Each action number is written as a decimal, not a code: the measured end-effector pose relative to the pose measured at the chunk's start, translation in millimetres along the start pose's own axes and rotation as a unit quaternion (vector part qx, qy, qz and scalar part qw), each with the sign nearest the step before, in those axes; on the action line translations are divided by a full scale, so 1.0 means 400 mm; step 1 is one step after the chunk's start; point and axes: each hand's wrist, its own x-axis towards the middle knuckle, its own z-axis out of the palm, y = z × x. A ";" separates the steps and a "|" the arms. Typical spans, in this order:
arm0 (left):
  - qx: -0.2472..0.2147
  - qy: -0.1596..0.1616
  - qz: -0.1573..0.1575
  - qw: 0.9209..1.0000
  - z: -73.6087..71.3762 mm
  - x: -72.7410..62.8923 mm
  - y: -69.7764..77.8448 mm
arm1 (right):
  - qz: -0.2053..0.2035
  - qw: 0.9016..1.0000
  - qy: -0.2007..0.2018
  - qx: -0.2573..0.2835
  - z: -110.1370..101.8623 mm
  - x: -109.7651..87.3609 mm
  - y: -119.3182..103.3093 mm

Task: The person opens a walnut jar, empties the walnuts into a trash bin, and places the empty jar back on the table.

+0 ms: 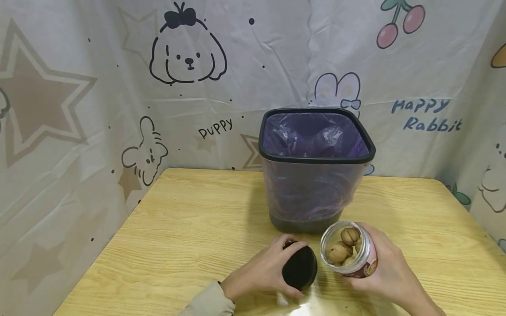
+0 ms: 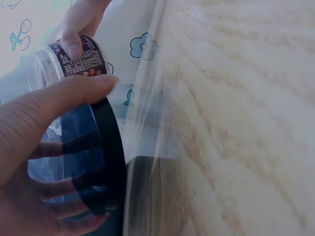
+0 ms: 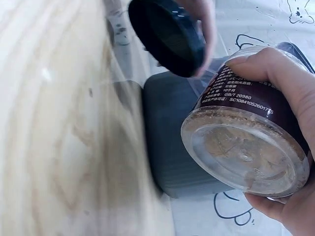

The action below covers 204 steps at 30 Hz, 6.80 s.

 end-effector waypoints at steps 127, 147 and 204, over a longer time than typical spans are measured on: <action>0.084 -0.030 -0.265 0.960 -0.523 0.251 -0.050 | -0.220 0.917 -0.013 -0.332 -0.347 0.582 -0.039; 0.093 -0.034 -0.272 0.957 -0.524 0.250 -0.050 | -0.239 0.901 0.003 -0.362 -0.324 0.586 -0.051; 0.085 -0.030 -0.268 0.959 -0.520 0.247 -0.053 | -0.348 0.866 -0.008 -0.359 -0.293 0.580 -0.054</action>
